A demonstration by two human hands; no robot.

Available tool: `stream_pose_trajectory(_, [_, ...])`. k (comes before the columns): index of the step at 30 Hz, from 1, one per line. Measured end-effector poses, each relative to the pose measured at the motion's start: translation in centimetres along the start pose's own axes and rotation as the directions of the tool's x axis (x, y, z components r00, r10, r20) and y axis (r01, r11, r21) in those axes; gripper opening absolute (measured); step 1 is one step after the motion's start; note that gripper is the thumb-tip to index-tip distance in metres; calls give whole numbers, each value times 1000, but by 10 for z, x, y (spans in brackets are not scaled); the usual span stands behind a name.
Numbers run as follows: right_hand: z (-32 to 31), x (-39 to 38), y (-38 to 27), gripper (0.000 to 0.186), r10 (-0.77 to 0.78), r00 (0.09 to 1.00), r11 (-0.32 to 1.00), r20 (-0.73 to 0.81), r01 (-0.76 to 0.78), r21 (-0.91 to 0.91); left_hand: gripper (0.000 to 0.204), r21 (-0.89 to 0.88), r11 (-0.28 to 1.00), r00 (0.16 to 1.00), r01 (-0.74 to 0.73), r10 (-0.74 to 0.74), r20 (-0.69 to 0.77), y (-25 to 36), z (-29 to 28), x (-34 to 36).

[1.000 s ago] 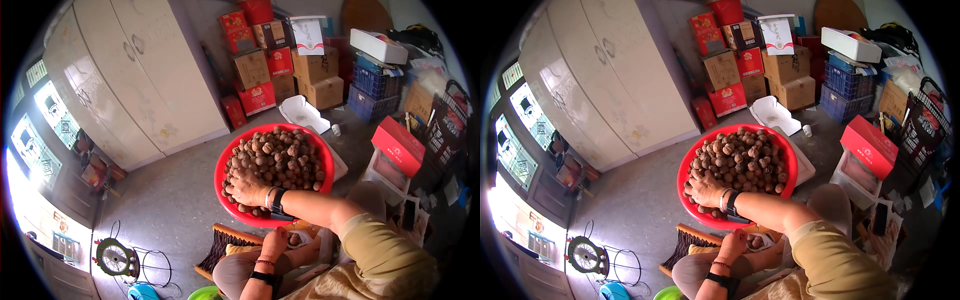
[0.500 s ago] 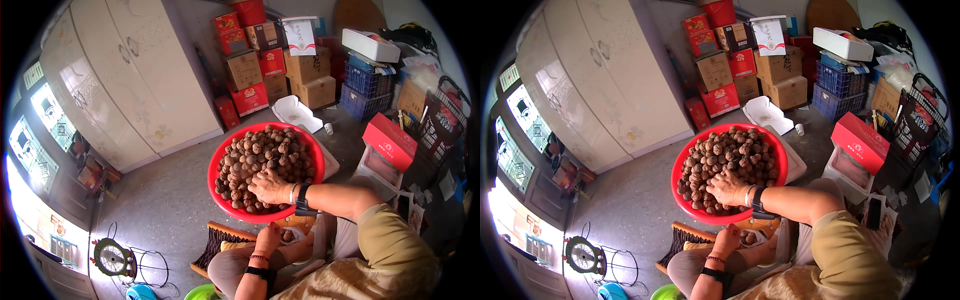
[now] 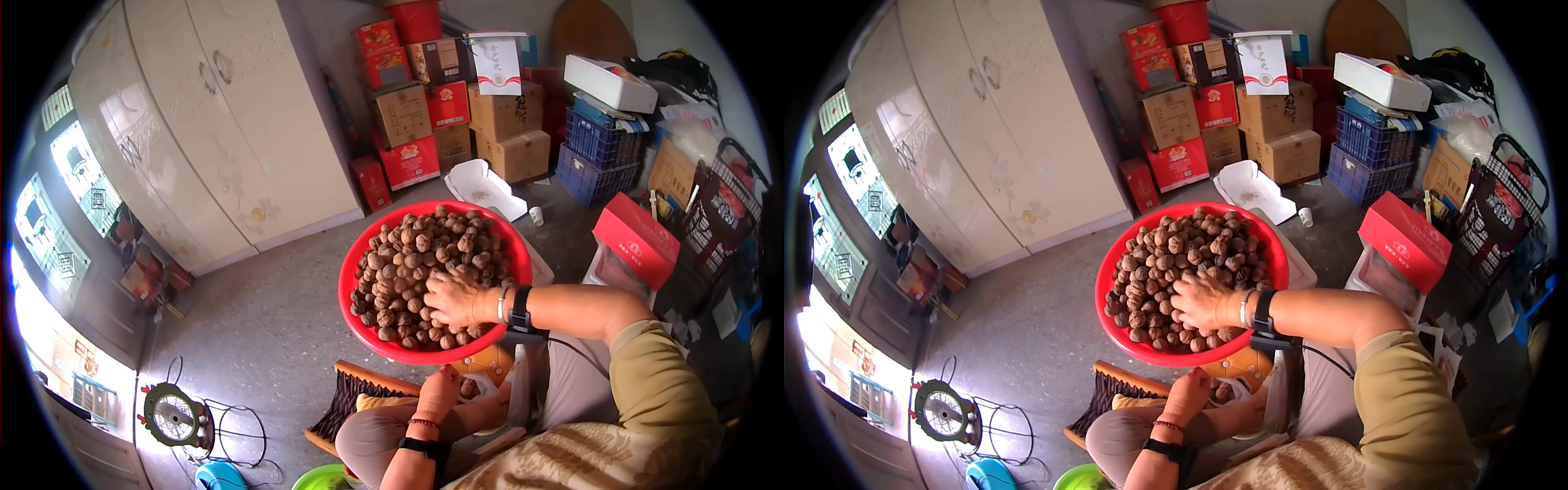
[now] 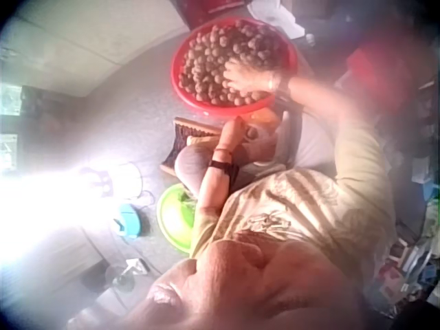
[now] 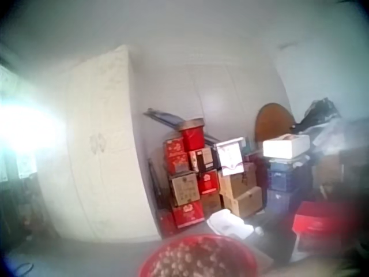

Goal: Sorting walnuts from a large bowl into a plastic bag.

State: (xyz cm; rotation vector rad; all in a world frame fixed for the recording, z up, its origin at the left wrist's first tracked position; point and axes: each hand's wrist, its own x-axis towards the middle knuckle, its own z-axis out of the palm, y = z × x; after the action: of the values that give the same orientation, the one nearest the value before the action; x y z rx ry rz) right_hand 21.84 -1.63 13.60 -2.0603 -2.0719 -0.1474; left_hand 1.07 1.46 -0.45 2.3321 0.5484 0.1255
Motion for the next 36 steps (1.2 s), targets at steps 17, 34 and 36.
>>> stream_pose_trajectory(17, [16,153,26,59,368,930,930,-10,-368,-19,22,-27,999,1000,-23,24,10,6,-5,1])
stream_pose_trajectory(34, [22,98,13,32,341,935,940,-93,-340,28,20,-52,997,998,-61,59,-35,-4,-1,2])
stream_pose_trajectory(36, [23,89,14,31,353,929,936,-107,-352,34,20,-44,997,998,-62,60,-35,-2,-1,2])
